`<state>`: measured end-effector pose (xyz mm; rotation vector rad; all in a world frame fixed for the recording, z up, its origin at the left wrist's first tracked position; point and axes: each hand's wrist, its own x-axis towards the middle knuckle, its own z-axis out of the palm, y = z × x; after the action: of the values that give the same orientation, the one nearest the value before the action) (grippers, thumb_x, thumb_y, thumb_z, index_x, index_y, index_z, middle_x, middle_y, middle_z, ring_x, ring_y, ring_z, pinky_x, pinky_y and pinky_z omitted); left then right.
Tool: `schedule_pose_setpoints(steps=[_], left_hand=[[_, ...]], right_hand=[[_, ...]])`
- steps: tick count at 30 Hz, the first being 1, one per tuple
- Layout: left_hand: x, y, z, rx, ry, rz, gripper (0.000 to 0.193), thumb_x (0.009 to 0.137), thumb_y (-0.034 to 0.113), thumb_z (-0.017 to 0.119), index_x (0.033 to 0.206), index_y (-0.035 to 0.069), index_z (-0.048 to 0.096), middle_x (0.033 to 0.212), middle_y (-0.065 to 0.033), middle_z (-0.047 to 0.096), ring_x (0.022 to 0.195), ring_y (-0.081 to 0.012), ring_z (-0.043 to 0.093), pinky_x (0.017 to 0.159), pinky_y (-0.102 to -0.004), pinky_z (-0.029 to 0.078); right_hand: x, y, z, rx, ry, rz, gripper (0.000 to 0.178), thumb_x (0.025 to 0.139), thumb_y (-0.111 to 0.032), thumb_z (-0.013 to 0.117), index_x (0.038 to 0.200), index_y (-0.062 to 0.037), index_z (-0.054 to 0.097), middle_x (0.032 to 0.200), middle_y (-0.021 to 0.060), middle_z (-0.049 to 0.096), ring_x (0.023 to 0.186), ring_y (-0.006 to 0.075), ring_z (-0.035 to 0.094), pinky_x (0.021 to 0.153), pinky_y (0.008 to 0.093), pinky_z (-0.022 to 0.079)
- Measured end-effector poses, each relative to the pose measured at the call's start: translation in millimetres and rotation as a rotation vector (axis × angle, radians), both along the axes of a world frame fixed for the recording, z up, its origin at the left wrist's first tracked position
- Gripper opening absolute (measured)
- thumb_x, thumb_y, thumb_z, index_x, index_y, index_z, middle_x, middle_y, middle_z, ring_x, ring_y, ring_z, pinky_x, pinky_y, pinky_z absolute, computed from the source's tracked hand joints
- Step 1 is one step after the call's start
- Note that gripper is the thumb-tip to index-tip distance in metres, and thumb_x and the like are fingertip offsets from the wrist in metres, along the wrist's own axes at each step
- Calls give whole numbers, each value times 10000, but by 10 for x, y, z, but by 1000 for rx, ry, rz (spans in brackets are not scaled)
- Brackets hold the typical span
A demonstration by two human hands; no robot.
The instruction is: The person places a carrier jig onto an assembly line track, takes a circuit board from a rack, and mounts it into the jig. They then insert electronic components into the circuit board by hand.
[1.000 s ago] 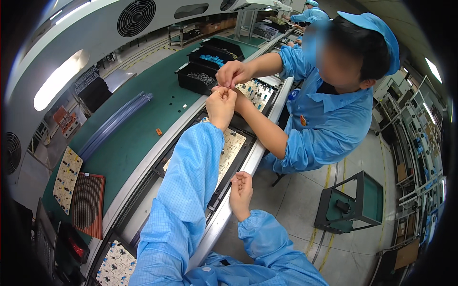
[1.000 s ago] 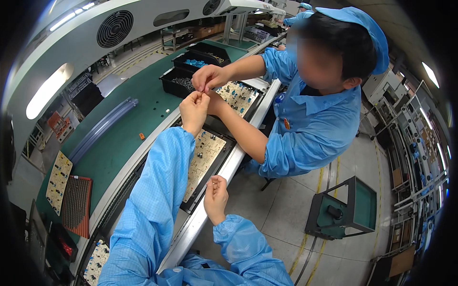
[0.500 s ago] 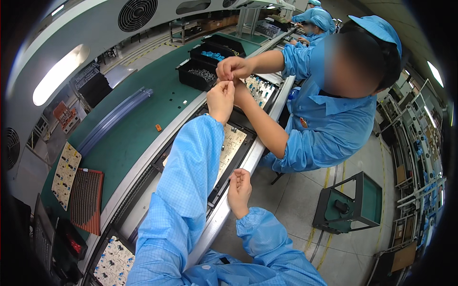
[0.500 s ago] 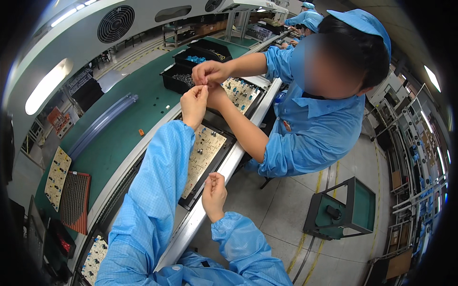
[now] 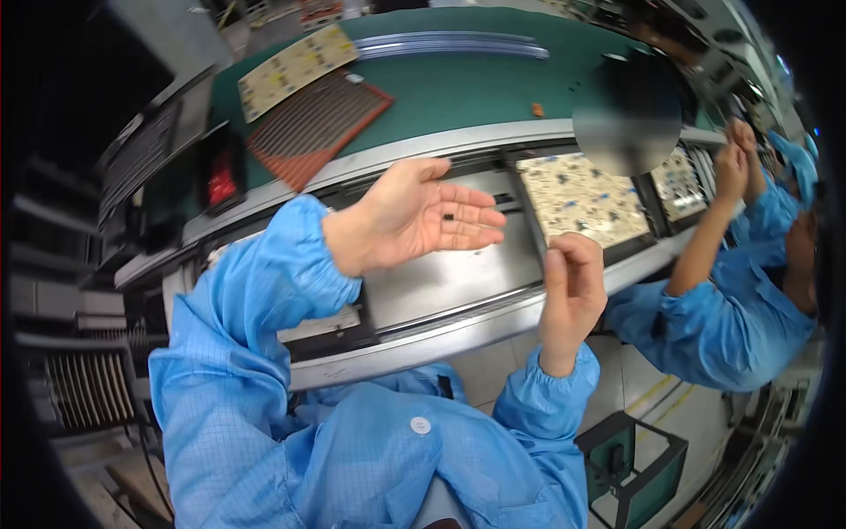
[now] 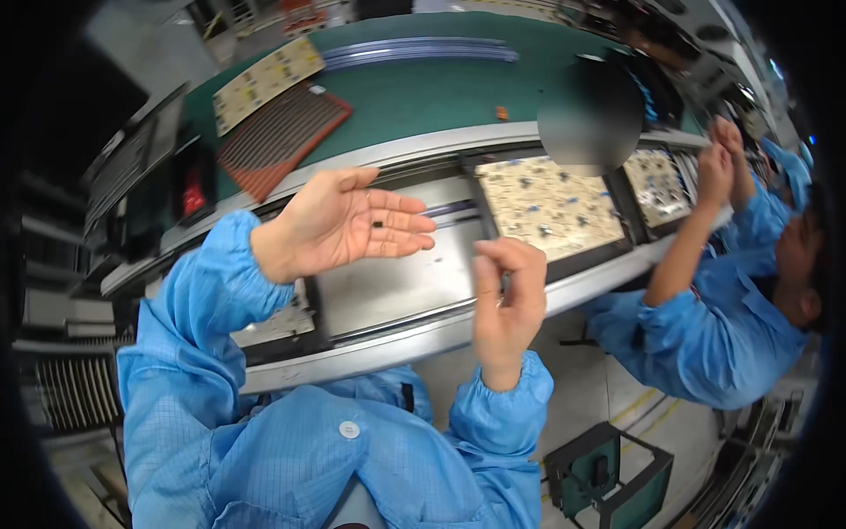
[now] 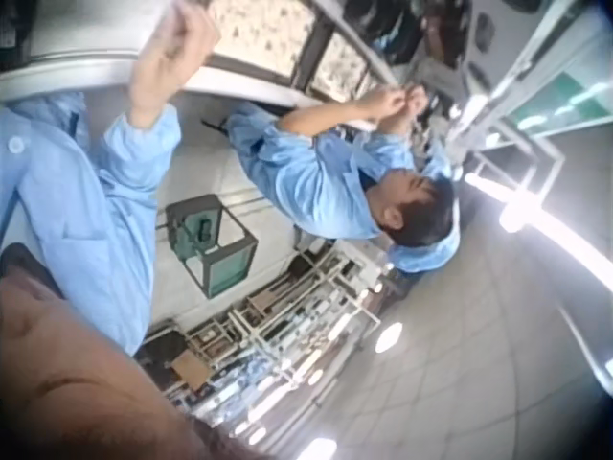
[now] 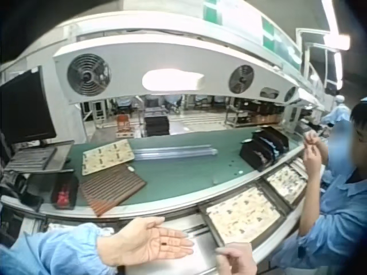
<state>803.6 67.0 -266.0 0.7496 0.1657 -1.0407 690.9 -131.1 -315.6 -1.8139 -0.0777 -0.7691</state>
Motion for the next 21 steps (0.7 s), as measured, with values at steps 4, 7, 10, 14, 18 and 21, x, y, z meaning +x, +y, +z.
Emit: schedule_pose_setpoints(steps=[4, 7, 10, 14, 18, 21], left_hand=[[-472, 819, -162, -136, 27, 204, 675, 1032, 384, 131, 1328, -167, 384, 1308, -325, 498, 1212, -421, 534, 1056, -478, 434], [-769, 1218, -357, -299, 67, 276, 691, 1031, 423, 127, 1278, -146, 433, 1198, -273, 586, 1069, -344, 631, 969, -430, 504], [-1006, 1528, -421, -293, 18, 356, 675, 1033, 425, 148, 1279, -131, 442, 1171, -236, 607, 1022, -294, 649, 925, -395, 522], [-1215, 1831, -459, -254, -9, 412, 536, 1049, 342, 258, 1281, -99, 454, 1223, -212, 577, 1105, -278, 617, 987, -404, 501], [-1396, 2082, -498, 76, -233, 395, 334, 1007, 202, 508, 1217, -57, 526, 1144, -163, 622, 1078, -228, 632, 979, -383, 517], [-1448, 2203, -590, 140, -266, 444, 284, 992, 161, 540, 1172, -56, 571, 1099, -155, 648, 1047, -223, 649, 957, -369, 533]], right_hand=[[87, 854, 144, -428, -60, 288, 277, 727, -5, 725, 994, -72, 697, 1024, 87, 600, 981, 271, 502, 872, 356, 400], [93, 1412, 93, -422, -51, 404, 294, 717, -14, 742, 1002, -83, 719, 1032, 62, 612, 978, 260, 498, 867, 350, 400], [62, 1782, -8, -445, -74, 496, 288, 702, -6, 750, 978, -85, 727, 1018, 50, 635, 958, 254, 509, 846, 335, 407], [-14, 2091, -109, -344, -48, 565, 265, 673, 2, 771, 924, -62, 716, 931, 45, 653, 882, 236, 550, 803, 341, 426], [19, 2270, -95, -378, -64, 494, 258, 661, 18, 778, 900, -47, 707, 913, 51, 646, 859, 233, 565, 786, 330, 433], [44, 2387, -117, -392, -47, 531, 259, 672, 28, 773, 913, -34, 703, 913, 64, 639, 855, 235, 580, 755, 322, 454]])
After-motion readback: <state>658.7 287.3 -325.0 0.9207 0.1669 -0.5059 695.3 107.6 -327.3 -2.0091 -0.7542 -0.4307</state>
